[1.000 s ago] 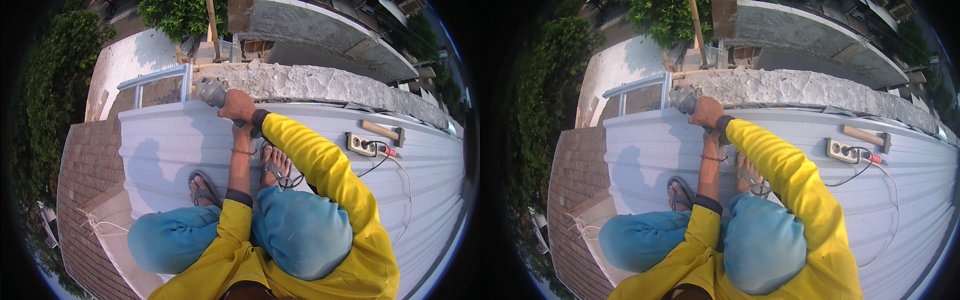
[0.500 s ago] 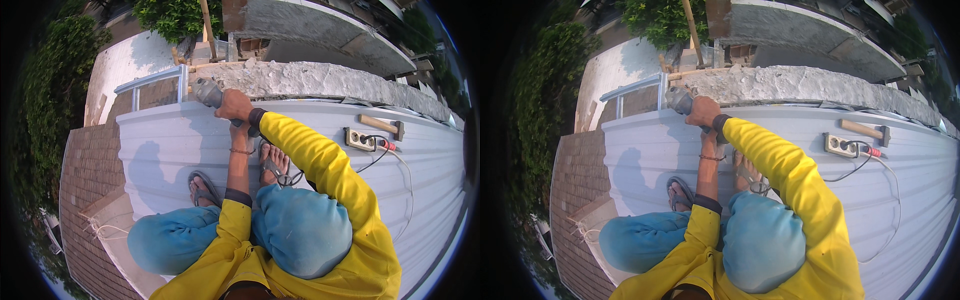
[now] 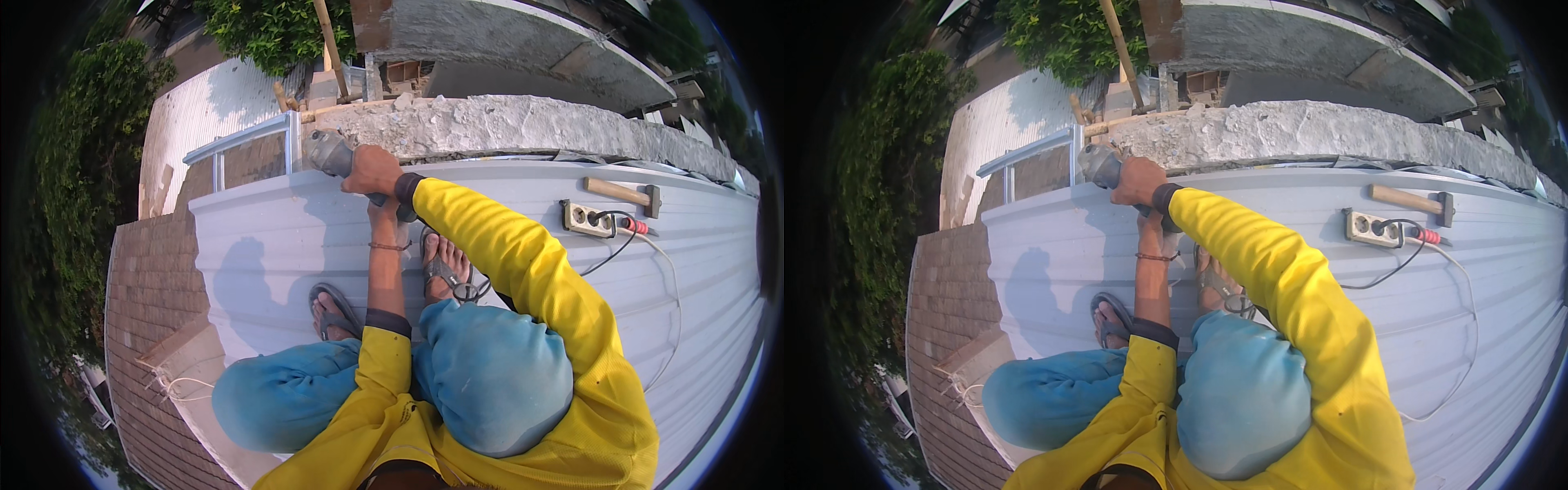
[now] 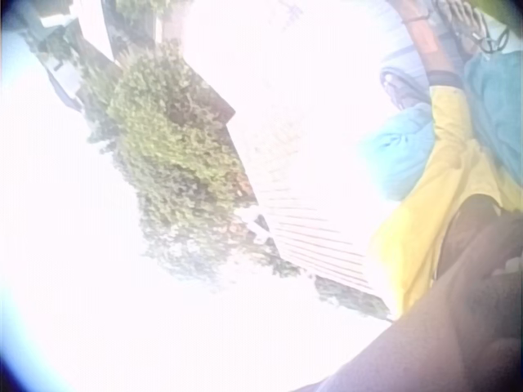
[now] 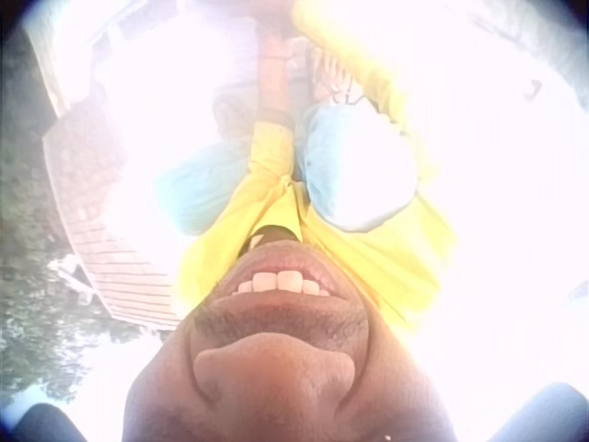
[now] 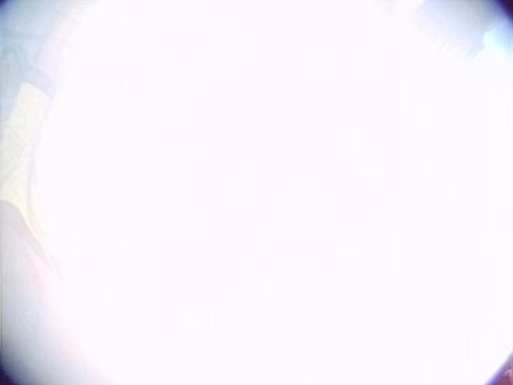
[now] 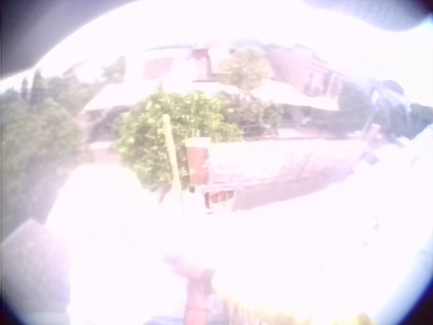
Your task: The person secures a white corrugated roofing sheet to a roof edge using a hammer and nail punch, then smooths the sheet by hand. They use an angle grinder to cut the sheet along the edge, then remove flip-flops and continue working barefoot.
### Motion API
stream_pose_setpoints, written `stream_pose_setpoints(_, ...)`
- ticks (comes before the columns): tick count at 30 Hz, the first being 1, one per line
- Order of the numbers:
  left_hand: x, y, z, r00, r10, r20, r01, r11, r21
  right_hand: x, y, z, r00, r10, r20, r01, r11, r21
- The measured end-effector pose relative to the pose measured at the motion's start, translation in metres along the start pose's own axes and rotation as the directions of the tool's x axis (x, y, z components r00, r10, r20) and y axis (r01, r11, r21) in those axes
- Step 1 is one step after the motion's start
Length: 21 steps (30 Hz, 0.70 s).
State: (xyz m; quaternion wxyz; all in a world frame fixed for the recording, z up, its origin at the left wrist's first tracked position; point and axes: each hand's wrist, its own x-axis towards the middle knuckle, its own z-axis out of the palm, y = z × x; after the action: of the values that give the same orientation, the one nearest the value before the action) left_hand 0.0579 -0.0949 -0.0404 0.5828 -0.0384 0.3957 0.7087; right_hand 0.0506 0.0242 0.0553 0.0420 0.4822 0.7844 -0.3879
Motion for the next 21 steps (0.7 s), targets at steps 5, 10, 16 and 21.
stream_pose_setpoints(5, 0.004, -0.001, -0.001, 1.0, 0.004, -0.026, -0.005, 1.0, -0.025, 0.0, -0.002, -0.002, 1.0, 0.008, 0.011, -0.008, 1.0, -0.007)
stream_pose_setpoints(10, 0.002, -0.002, -0.001, 1.0, -0.006, -0.008, 0.006, 1.0, -0.003, -0.003, -0.002, -0.003, 0.999, 0.026, 0.028, -0.025, 0.999, -0.023)
stream_pose_setpoints(16, -0.002, 0.003, 0.008, 0.999, 0.007, -0.044, -0.008, 1.0, -0.024, -0.002, -0.005, -0.005, 0.999, 0.036, 0.039, -0.035, 0.999, -0.03)
stream_pose_setpoints(21, -0.001, 0.009, 0.009, 0.998, -0.021, -0.061, 0.021, 1.0, 0.008, -0.002, -0.007, -0.004, 0.999, 0.036, 0.013, -0.036, 0.999, -0.02)
